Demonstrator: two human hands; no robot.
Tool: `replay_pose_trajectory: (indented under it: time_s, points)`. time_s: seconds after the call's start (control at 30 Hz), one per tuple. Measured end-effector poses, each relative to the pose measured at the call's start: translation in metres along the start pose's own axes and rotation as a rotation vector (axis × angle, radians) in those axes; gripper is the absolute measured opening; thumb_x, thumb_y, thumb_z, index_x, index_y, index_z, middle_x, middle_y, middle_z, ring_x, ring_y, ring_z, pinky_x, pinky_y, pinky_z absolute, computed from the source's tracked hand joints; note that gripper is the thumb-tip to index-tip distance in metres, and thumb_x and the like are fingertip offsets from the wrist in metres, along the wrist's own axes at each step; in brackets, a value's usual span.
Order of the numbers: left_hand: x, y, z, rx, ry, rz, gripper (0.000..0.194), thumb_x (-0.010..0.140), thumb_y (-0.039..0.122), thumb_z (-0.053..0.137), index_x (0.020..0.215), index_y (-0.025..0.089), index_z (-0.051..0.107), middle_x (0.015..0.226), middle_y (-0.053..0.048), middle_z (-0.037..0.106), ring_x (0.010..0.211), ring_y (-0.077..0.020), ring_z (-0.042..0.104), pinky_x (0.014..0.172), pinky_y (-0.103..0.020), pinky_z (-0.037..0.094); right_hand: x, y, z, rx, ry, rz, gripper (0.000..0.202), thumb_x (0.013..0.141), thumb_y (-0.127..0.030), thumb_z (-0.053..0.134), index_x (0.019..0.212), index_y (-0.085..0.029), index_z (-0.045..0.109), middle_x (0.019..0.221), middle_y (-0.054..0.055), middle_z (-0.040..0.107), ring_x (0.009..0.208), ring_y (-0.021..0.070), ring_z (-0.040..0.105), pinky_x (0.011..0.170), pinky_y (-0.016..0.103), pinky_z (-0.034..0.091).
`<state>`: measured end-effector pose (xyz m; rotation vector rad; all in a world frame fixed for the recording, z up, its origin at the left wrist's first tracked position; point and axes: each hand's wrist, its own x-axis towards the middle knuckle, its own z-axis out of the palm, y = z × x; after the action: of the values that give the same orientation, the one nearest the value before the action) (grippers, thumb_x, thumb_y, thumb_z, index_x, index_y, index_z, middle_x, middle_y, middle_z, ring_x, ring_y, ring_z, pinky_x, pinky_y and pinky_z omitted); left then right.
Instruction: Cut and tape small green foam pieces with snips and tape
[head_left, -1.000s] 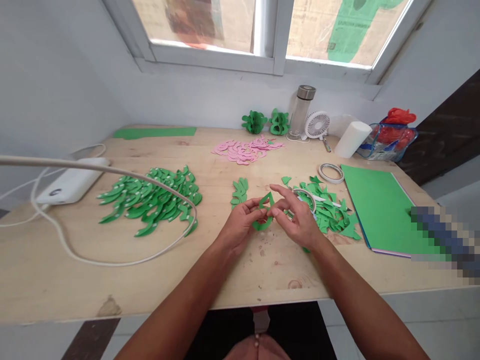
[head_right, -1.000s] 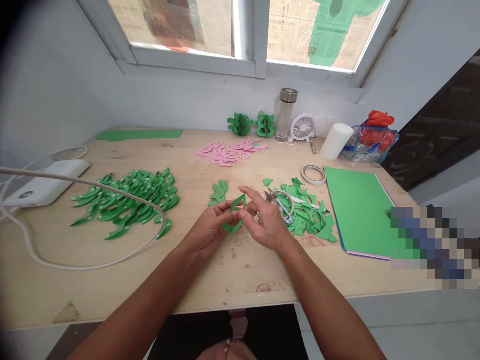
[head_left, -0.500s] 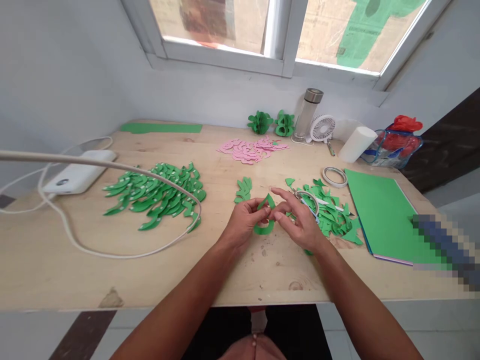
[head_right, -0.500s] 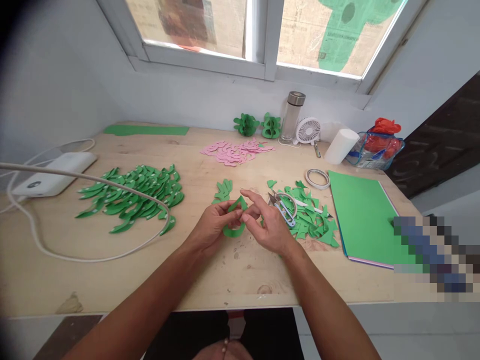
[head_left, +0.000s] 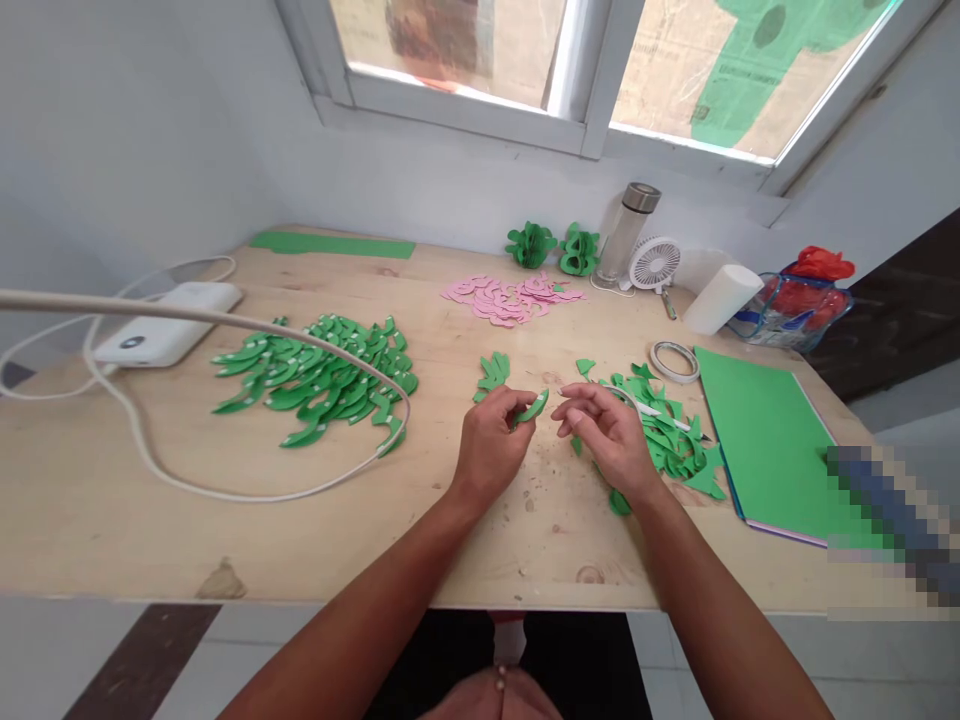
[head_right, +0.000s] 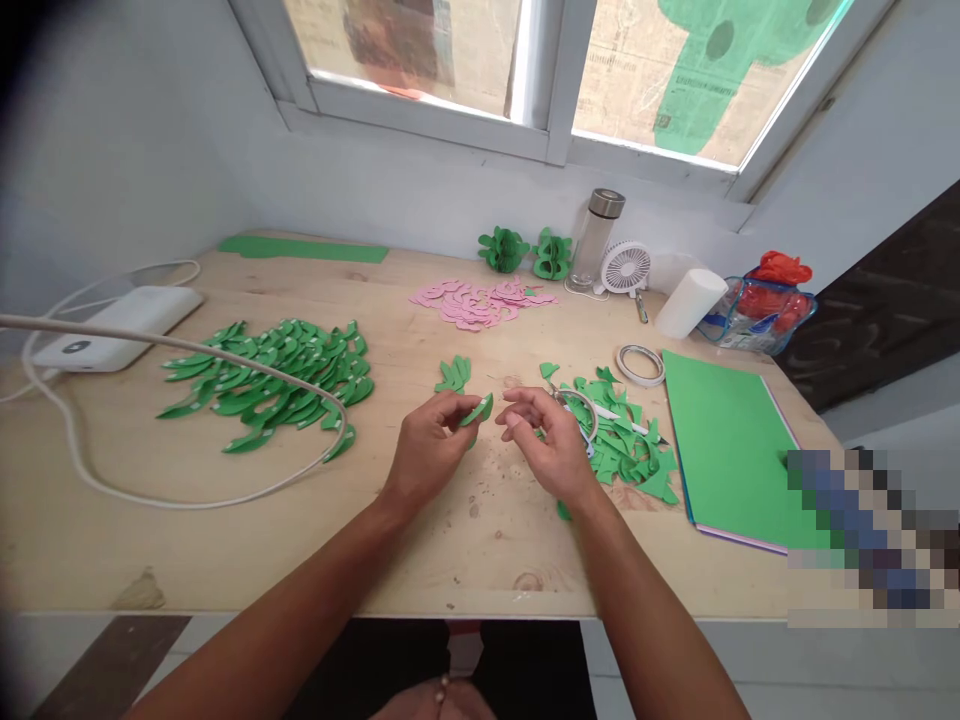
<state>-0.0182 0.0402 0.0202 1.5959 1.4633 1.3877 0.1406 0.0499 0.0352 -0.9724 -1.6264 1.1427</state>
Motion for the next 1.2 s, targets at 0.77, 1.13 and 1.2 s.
replay_pose_trajectory:
  time_s: [0.77, 1.13, 1.2]
  points:
    - [0.0036, 0.0021, 0.0019, -0.424, -0.168, -0.335, 0.013, 0.067, 0.026, 0.068, 0.070, 0.015, 0.071, 0.065, 0.000, 0.065, 0.055, -0.0092, 0.050, 0.050, -0.020, 0.036, 0.0028, 0.0039, 0.0030, -0.113, -0.046, 0.090, 0.015, 0.080, -0.023, 0.054, 0.092, -0.017, 0.060, 0.075, 0.001, 0.066, 0.061, 0.0112, 0.061, 0.060, 0.026, 0.049]
    - [0.0036, 0.0010, 0.0032, -0.379, -0.193, -0.297, 0.022, 0.067, 0.037, 0.069, 0.072, 0.016, 0.073, 0.067, -0.004, 0.070, 0.068, -0.0164, 0.061, 0.062, -0.025, 0.045, 0.0030, 0.0068, 0.0020, -0.216, -0.071, 0.097, 0.014, 0.081, -0.022, 0.052, 0.090, -0.018, 0.062, 0.073, 0.001, 0.066, 0.061, 0.0118, 0.060, 0.061, 0.026, 0.048]
    - [0.0032, -0.0001, 0.0034, -0.373, -0.189, -0.297, 0.021, 0.067, 0.036, 0.069, 0.073, 0.016, 0.073, 0.068, -0.004, 0.070, 0.069, -0.0167, 0.062, 0.063, -0.026, 0.046, 0.0032, 0.0080, 0.0016, -0.227, -0.075, 0.092, 0.014, 0.081, -0.022, 0.052, 0.090, -0.018, 0.062, 0.073, 0.001, 0.066, 0.060, 0.0116, 0.060, 0.060, 0.026, 0.047]
